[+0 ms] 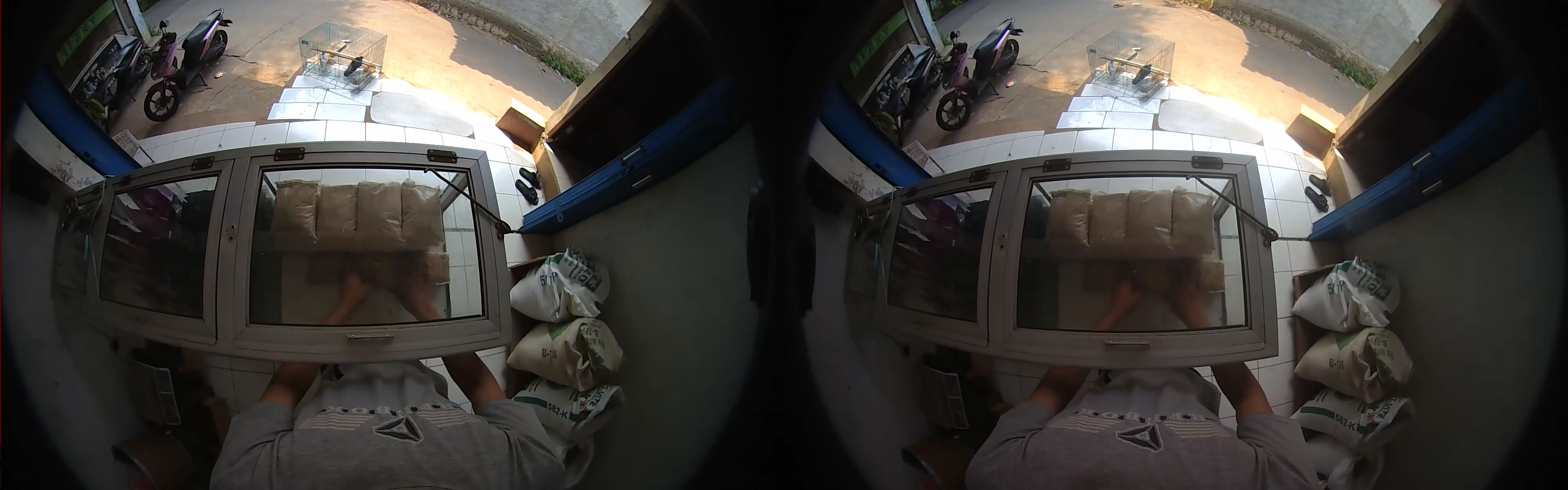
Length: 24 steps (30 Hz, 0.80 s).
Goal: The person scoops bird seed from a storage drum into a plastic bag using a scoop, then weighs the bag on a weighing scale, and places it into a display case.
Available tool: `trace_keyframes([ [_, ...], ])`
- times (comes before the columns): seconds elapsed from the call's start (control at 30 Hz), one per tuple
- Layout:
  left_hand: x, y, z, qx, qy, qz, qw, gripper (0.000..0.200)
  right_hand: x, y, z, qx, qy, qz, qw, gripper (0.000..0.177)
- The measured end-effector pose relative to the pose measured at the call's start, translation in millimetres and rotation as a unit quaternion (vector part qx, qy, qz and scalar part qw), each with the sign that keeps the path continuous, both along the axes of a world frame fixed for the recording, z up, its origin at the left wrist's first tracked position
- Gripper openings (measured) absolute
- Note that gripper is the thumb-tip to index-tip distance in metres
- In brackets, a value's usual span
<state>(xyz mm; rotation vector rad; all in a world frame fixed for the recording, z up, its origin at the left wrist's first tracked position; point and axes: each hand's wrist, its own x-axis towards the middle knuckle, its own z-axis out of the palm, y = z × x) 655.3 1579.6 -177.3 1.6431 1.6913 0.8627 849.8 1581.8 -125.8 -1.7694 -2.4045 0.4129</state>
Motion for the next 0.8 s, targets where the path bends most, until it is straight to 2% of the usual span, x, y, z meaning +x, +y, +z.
trace_keyframes([
  [0.1,-1,-1,-13,0.022,-0.044,-0.007,0.999,0.083,4,-3,-14,0.003,0.024,-0.008,1.0,0.089],
  [0.17,-2,-2,-15,-0.057,-0.062,-0.017,0.996,0.081,2,-2,-11,-0.01,0.034,-0.011,0.999,0.095],
  [0.2,-2,-3,-17,-0.056,-0.062,-0.016,0.996,0.081,3,0,-10,-0.01,0.016,0.01,1.0,0.096],
  [0.27,-2,-6,2,0.013,0.003,-0.022,1.0,0.079,2,1,-3,-0.009,-0.003,0.031,0.999,0.097],
  [0.37,-8,-2,15,-0.034,0.02,-0.055,0.998,0.078,-2,2,5,-0.005,-0.028,0.038,0.999,0.1],
  [0.43,-11,0,12,-0.027,0.005,-0.061,0.998,0.079,-4,2,12,-0.024,-0.02,0.039,0.999,0.102],
  [0.6,-14,6,-30,-0.053,-0.068,-0.062,0.994,0.083,-7,1,41,0.008,-0.001,0.052,0.999,0.105],
  [0.8,-11,6,-27,-0.027,-0.068,-0.056,0.996,0.089,-9,-1,46,0.002,-0.004,0.048,0.999,0.097],
])
